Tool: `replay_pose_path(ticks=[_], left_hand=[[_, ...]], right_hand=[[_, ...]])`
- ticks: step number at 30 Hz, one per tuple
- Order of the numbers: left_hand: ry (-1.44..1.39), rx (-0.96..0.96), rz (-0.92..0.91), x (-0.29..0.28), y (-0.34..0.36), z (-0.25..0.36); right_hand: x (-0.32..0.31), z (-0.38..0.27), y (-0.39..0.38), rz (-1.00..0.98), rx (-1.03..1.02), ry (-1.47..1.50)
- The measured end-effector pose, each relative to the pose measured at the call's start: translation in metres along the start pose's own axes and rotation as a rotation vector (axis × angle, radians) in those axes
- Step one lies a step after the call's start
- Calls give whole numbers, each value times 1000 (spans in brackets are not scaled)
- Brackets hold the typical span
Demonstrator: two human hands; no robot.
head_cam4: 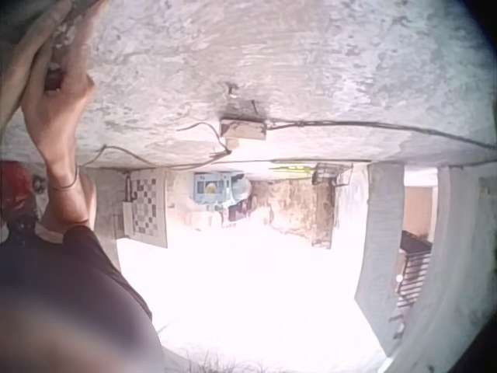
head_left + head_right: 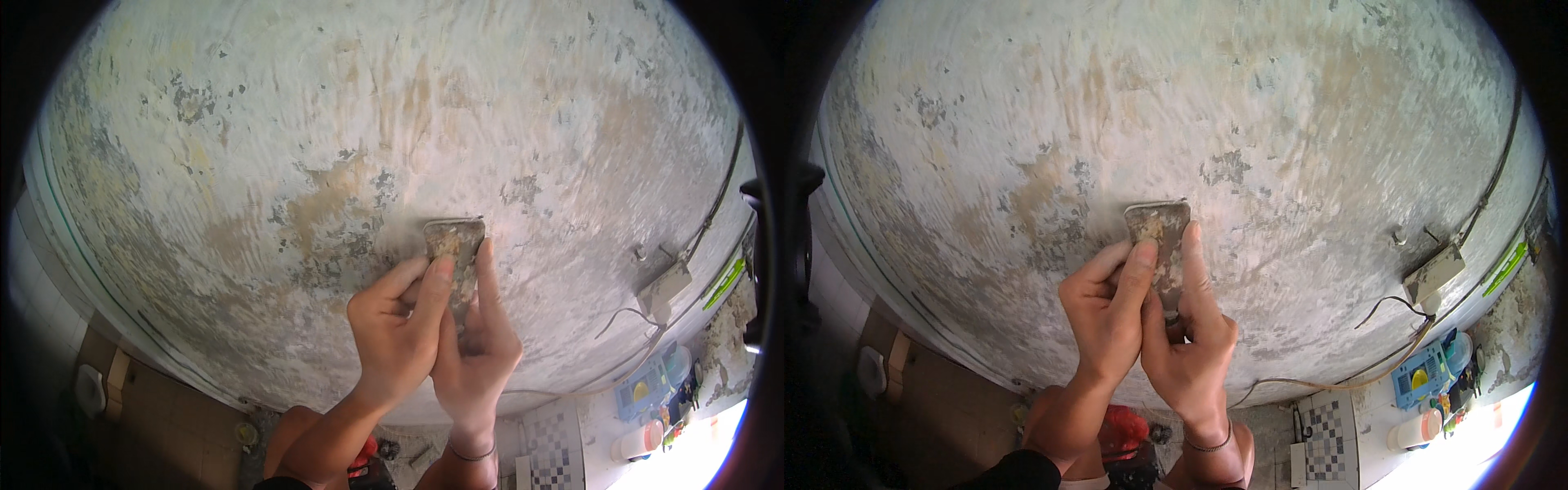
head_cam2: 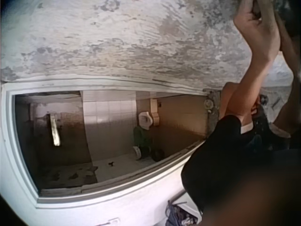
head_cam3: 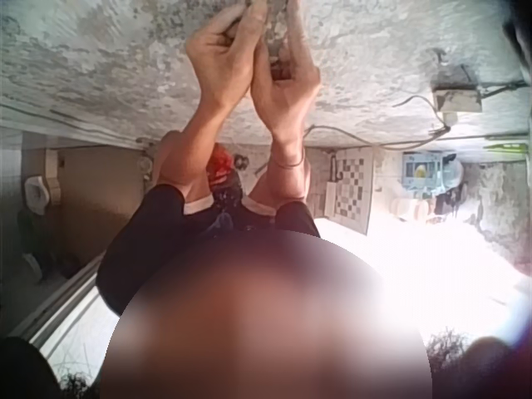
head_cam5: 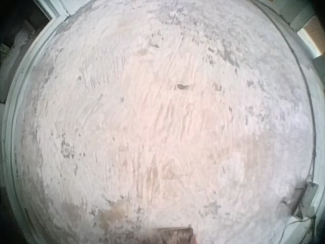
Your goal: The person uses a metal scraper to remove loose paint and plaster from a damaged ceiling. They repeatedly scrape the same area, occasionally wiping the tool with a red cloth.
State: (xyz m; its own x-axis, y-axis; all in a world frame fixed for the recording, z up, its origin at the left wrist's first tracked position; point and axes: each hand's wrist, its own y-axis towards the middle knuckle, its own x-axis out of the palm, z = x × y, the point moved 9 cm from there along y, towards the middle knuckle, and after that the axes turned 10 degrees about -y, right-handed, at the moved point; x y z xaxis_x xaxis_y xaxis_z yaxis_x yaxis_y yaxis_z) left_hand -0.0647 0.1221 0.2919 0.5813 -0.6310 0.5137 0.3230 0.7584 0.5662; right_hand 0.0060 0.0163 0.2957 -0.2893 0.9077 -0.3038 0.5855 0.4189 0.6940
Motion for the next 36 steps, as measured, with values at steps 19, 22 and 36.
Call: replay_pose_path(ticks=[19,22,36], left_hand=[[21,-17,-11,-3,0,1],[-9,-39,-8,-1,0,1],[-43,-82,-20,2,2,-6]], right_hand=[[3,3,-3,48,-29,-12],[2,4,-3,43,-19,-30],[1,13,-1,80,24,32]])
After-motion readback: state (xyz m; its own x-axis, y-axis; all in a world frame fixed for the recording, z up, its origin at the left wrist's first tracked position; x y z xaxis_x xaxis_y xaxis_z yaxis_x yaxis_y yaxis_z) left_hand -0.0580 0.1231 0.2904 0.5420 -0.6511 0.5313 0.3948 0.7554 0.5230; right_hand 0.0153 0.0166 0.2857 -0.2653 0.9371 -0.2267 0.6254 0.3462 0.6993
